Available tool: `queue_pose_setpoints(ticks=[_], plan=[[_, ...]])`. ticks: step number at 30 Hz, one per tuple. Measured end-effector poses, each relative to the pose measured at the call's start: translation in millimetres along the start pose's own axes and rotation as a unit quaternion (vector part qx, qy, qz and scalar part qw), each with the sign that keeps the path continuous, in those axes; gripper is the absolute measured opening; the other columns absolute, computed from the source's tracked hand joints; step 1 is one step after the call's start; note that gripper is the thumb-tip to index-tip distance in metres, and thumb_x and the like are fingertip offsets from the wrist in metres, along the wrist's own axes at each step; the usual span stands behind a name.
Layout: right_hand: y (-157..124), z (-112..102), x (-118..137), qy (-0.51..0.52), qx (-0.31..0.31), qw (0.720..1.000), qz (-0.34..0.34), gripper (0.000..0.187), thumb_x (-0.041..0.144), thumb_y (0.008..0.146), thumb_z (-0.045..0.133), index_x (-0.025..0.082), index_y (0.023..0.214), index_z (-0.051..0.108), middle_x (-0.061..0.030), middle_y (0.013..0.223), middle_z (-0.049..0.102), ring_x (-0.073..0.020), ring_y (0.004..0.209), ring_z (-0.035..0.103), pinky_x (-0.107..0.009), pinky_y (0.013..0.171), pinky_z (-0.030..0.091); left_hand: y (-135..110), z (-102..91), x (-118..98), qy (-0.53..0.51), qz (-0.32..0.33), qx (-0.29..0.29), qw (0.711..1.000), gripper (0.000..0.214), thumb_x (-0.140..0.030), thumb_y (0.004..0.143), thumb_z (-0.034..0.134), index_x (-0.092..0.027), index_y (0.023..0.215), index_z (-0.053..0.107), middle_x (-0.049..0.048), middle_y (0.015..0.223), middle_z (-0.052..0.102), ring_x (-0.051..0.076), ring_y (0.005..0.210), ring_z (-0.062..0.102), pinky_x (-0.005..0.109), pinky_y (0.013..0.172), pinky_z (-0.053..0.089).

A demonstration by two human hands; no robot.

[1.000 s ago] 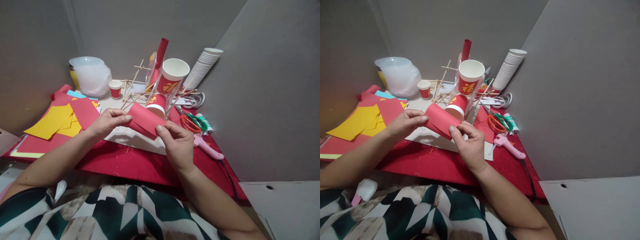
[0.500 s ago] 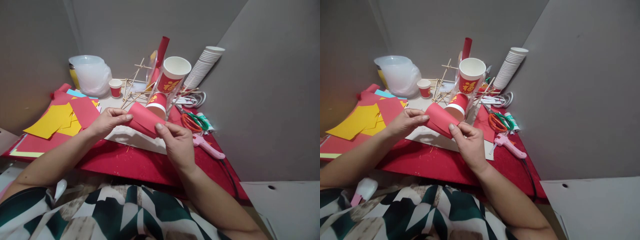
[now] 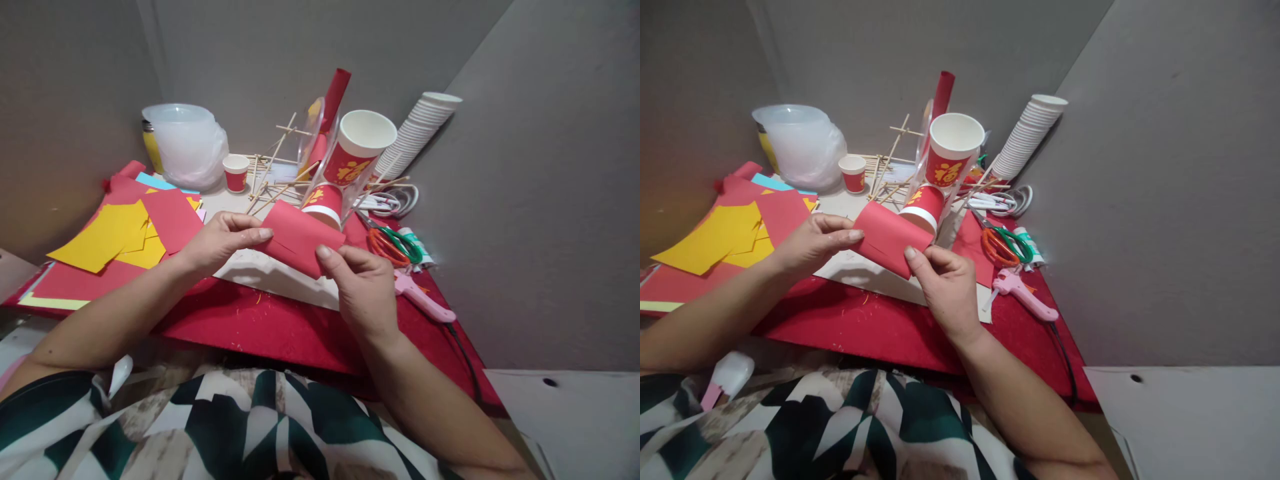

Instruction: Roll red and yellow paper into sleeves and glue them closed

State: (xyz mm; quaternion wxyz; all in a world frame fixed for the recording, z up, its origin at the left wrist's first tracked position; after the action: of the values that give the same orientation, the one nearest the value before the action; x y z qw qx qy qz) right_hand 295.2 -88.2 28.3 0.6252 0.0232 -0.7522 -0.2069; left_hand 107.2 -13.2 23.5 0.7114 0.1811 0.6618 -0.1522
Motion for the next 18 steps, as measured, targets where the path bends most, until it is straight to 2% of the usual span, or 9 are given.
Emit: queue_pose_setpoints(ticks=[7,13,18], plan=[[1.6,1.2,1.4,-0.005,0.0,1.0,0.007,0.04,0.042,0.079,0.07,0.019,0.051,0.055,0.0024,0.052,0.049,-0.0104,0.053,0.041,-0.023,0.05,0.036,-0.2,1.7,0.6,-0.002,-0.011,0.014,1.0,0.02,-0.035,0.069,0.085,-0.017,0.071,0.078,0.0009,0.074,0.074,0.011,0.071,0.062,0.023,0.074,0.048],[2.7,-0.7,2.9,-0.017,-0.004,1.0,-0.003,0.044,0.042,0.082,0.067,0.019,0.049,0.05,0.0031,0.05,0.044,-0.0097,0.052,0.037,-0.022,0.048,0.032,-1.0,0.4,1.6,0.015,-0.028,-0.001,0.999,0.021,-0.035,0.066,0.086,-0.017,0.068,0.077,-0.0011,0.066,0.07,0.009,0.064,0.058,0.021,0.067,0.046],[1.2,1.3,3.7,-0.011,0.011,1.0,0.001,0.04,0.038,0.082,0.068,0.018,0.051,0.053,0.0031,0.051,0.044,-0.0093,0.053,0.038,-0.022,0.049,0.032,-1.0,0.4,4.9,-0.018,-0.044,-0.001,0.999,0.019,-0.033,0.068,0.086,-0.017,0.071,0.077,-0.0005,0.071,0.072,0.009,0.067,0.061,0.021,0.068,0.047]])
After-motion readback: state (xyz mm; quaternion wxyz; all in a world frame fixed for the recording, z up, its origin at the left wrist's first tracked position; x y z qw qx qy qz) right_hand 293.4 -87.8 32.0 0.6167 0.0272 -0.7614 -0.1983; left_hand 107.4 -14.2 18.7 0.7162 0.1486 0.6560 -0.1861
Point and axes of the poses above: each hand's wrist, its own y-axis towards the middle knuckle, its own z-axis out of the palm, x = y × z, the point moved 8 cm from there along y, towards the middle knuckle
